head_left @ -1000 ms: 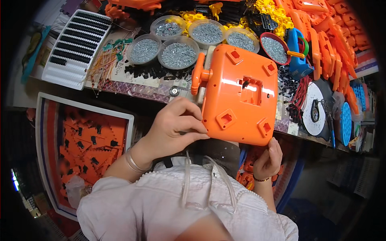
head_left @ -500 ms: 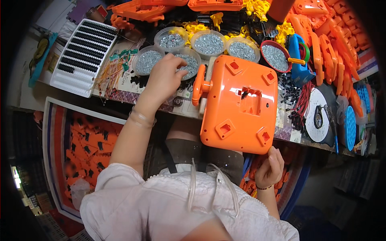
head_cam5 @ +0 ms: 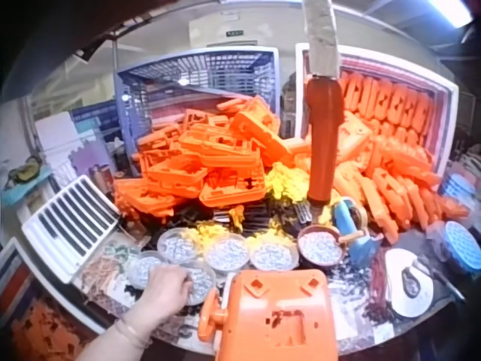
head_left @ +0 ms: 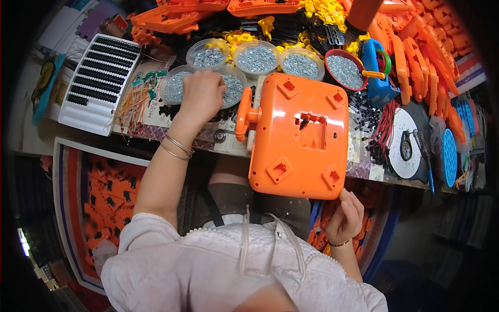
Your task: The person assembles the internal components and housing of an orange toy gun by hand, securing screws and springs with an electric screwdriver and connecting wires to a circuit board with a soldering iron and pliers.
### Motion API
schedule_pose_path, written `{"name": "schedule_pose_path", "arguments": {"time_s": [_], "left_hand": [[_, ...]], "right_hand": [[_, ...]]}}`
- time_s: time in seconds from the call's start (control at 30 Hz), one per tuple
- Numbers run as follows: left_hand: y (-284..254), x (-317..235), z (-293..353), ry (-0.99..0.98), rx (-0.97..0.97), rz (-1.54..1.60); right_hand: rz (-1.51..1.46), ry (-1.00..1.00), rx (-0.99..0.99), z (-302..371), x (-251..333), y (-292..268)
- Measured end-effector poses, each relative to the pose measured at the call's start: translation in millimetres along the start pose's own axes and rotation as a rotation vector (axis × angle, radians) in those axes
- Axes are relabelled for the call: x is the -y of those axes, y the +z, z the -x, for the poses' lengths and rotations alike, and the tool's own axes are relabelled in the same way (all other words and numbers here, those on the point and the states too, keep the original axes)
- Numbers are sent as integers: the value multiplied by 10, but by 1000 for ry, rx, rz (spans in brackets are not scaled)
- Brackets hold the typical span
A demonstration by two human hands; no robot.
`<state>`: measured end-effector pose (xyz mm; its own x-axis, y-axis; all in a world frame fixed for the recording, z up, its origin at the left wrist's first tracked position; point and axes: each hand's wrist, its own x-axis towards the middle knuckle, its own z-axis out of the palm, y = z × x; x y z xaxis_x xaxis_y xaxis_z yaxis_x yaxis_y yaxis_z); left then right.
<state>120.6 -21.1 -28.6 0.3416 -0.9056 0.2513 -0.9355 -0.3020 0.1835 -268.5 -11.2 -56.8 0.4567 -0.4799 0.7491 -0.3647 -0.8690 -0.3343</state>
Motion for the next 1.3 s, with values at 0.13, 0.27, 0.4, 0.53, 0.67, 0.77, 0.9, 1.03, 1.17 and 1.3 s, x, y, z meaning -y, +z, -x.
{"name": "schedule_pose_path", "arguments": {"time_s": [0.13,0.27,0.4,0.53,0.67,0.77,0.9,1.03,1.17,1.3], "left_hand": [[-251,-273,140,53,-122,360],[-685,-979,751,405,1,608],[-547,-1274,993,528,125,741],[-446,-1364,1009,557,45,713],[-427,-1373,1007,519,73,687],[-420,-1389,995,488,101,717],[-427,-1367,1025,496,112,704],[-430,-1478,1045,599,22,570],[-316,-1795,1036,728,32,196],[-28,-1784,1057,712,-134,32]], "right_hand": [[-15,22,-2,-25,-23,9],[-45,49,-14,-31,-20,10],[-65,45,-22,-62,-10,14],[-55,46,-45,-58,3,24],[-54,34,-33,-66,-11,12],[-104,-44,-64,-216,-158,-34],[-377,-198,-343,-1039,-410,210],[-393,162,-216,-2281,-525,656],[-788,230,-70,-3121,-865,1041],[-909,340,6,-3079,-745,797]]}}
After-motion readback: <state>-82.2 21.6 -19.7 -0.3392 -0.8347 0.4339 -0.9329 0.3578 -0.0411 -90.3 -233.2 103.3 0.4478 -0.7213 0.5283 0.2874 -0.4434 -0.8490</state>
